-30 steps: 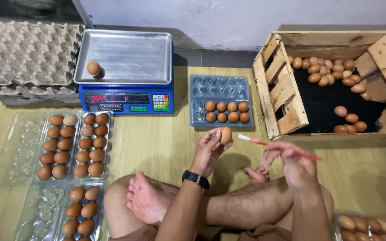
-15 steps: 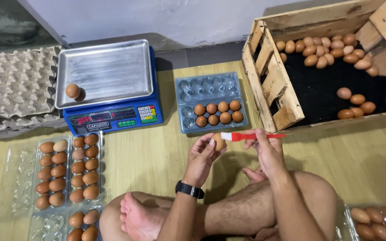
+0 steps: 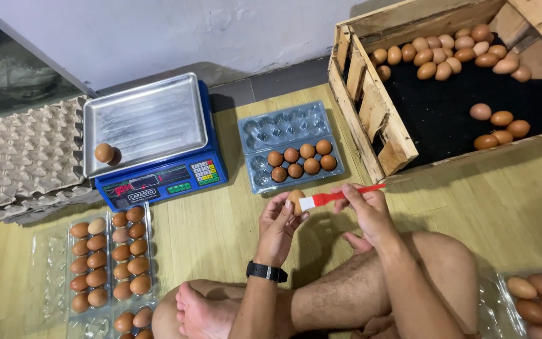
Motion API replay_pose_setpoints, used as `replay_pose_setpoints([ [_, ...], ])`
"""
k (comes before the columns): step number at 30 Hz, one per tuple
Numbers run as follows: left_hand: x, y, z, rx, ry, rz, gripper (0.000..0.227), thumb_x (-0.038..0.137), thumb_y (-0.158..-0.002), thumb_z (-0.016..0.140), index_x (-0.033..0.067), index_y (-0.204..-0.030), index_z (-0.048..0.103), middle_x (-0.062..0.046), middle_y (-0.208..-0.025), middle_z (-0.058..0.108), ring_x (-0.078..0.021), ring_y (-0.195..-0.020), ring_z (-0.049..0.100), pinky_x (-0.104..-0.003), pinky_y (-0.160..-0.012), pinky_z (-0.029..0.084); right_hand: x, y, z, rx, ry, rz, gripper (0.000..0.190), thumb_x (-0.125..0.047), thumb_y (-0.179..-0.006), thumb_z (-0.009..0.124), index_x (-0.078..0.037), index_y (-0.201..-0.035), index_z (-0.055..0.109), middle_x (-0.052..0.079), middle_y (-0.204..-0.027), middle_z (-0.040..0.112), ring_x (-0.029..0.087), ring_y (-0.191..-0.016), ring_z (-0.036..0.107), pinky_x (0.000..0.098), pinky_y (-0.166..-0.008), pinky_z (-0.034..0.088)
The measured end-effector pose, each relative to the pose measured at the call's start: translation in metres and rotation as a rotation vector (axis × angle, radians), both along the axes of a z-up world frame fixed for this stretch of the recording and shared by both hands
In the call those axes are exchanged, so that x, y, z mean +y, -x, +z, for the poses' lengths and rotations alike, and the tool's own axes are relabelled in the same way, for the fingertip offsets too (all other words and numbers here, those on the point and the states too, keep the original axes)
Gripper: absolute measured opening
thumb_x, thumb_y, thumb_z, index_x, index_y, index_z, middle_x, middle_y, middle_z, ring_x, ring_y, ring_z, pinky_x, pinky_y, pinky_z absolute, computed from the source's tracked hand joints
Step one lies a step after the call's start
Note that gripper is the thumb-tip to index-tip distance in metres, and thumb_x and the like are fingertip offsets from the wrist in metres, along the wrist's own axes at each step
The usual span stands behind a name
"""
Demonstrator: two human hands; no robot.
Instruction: Sorting, cleaning with a brush, weighing, and packing eggs from a wooden crate into plastic cartons.
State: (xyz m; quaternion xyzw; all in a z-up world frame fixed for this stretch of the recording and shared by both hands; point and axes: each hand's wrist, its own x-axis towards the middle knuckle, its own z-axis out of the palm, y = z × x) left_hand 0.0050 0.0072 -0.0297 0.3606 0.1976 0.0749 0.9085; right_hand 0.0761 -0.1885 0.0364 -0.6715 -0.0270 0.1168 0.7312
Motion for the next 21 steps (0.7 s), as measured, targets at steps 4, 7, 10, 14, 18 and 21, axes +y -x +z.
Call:
replay_pose_setpoints([
  [4,0.002,-0.002,-0.017,-0.013,-0.009,0.003,0.037,0.017,-0.101,0.074,0.0029,-0.135,0.066,-0.015,-0.121,0.072,-0.0383,-0.105,0.079,-0.043,-0.089,0.068,-0.002,0.003,-0.008,0.001,0.075,0.132,0.033,-0.025,-0.107,0.064,0.002,-0.101,0.084,0.017,-0.060,0.073,0.023,-0.065,0.066,0.0345,-0.083,0.052],
  [7,0.001,-0.001,-0.022,0.002,-0.002,0.008,0.039,0.017,-0.101,0.075,0.0027,-0.136,0.066,-0.013,-0.124,0.073,-0.0372,-0.106,0.079,-0.043,-0.089,0.069,0.001,0.010,0.004,-0.058,0.078,0.149,0.031,-0.021,-0.106,0.065,0.001,-0.100,0.085,0.017,-0.062,0.076,0.020,-0.067,0.067,0.0332,-0.080,0.054],
  [10,-0.002,0.002,0.006,-0.007,0.004,0.020,0.037,0.015,-0.100,0.075,0.0019,-0.134,0.067,-0.014,-0.122,0.074,-0.0365,-0.104,0.079,-0.044,-0.092,0.068,0.004,0.009,0.002,-0.120,0.037,0.017,0.031,-0.024,-0.108,0.063,-0.001,-0.116,0.081,0.017,-0.073,0.078,0.019,-0.076,0.070,0.0324,-0.085,0.056],
  [14,-0.001,-0.001,-0.004,0.004,-0.011,0.029,0.039,0.014,-0.100,0.075,-0.0003,-0.136,0.067,-0.013,-0.124,0.074,-0.0325,-0.103,0.079,-0.042,-0.091,0.069,-0.001,0.008,-0.004,-0.160,0.066,0.099,0.033,-0.027,-0.109,0.062,-0.001,-0.106,0.083,0.017,-0.067,0.077,0.024,-0.075,0.071,0.0375,-0.089,0.054],
  [18,0.000,-0.001,-0.007,0.013,-0.015,0.045,0.042,0.013,-0.099,0.075,-0.0008,-0.139,0.069,-0.016,-0.124,0.074,-0.0320,-0.101,0.079,-0.041,-0.087,0.070,0.000,0.006,-0.008,-0.260,0.073,0.073,0.030,-0.024,-0.108,0.063,-0.002,-0.107,0.083,0.015,-0.069,0.079,0.020,-0.075,0.073,0.0344,-0.088,0.056],
  [21,-0.002,0.001,0.000,0.024,-0.030,0.058,0.044,0.013,-0.099,0.076,-0.0011,-0.140,0.069,-0.017,-0.125,0.074,-0.0306,-0.101,0.078,-0.040,-0.088,0.069,-0.005,0.006,-0.016,-0.291,0.070,0.079,0.031,-0.024,-0.110,0.061,-0.002,-0.109,0.082,0.015,-0.070,0.079,0.023,-0.077,0.074,0.0381,-0.089,0.057],
])
